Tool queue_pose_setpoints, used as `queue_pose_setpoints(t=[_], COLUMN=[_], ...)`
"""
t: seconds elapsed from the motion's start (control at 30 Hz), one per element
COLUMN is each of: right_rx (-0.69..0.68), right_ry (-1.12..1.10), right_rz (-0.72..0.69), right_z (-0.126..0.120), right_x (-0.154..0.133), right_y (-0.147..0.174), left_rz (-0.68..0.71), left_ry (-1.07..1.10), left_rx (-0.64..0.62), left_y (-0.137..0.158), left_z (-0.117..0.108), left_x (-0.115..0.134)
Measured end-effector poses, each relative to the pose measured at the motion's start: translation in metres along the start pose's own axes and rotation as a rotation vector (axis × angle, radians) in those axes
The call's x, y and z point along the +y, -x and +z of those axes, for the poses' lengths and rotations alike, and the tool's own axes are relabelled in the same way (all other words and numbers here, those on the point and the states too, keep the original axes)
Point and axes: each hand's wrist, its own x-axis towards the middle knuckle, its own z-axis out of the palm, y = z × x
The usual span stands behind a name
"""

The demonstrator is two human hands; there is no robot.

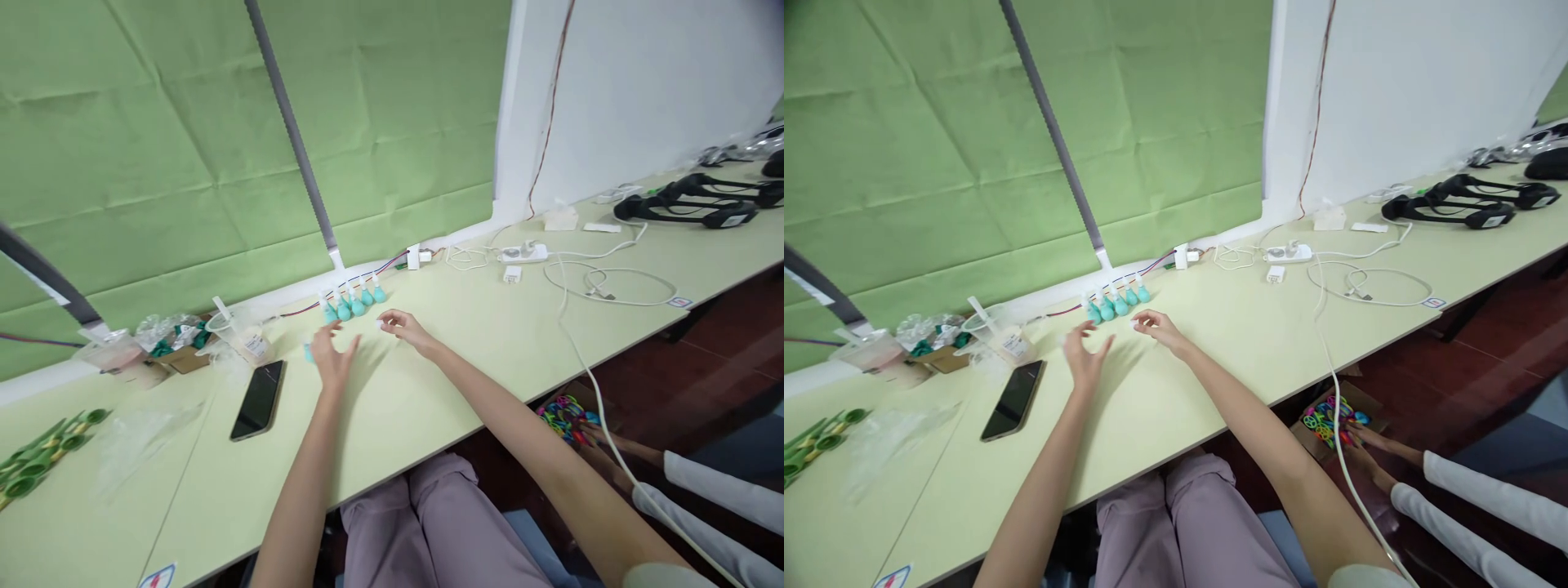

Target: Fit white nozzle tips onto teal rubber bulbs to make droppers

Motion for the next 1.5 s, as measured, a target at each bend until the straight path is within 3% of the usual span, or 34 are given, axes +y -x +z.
queue_pose_setpoints(t=[0.07,0.13,0.4,0.67,1.03,1.33,1.5], right_rx=[-0.046,-0.081,-0.082,0.054,0.133,0.012,0.149], right_ry=[-0.004,-0.001,0.233,0.552,0.601,0.561,0.551], right_rz=[-0.013,-0.051,-0.206,-0.324,-0.339,-0.252,-0.314], right_z=[0.005,0.01,0.02,0.023,0.025,0.026,0.035], right_x=[0.0,0.0,-0.002,-0.008,0.003,0.009,0.006], right_y=[0.001,0.002,0.008,0.016,0.018,0.015,0.019], left_rz=[0.09,0.082,-0.006,0.056,0.071,0.082,0.041], left_ry=[0.096,0.14,0.096,-0.037,-0.161,-0.336,-0.266], left_rx=[-0.234,-0.334,-0.277,-0.339,-0.392,-0.524,-0.468], left_y=[0.007,0.013,0.012,0.012,0.013,0.013,0.012], left_z=[0.012,0.021,0.021,0.019,0.017,0.017,0.016], left_x=[0.011,0.015,0.004,0.003,0.005,0.006,0.007])
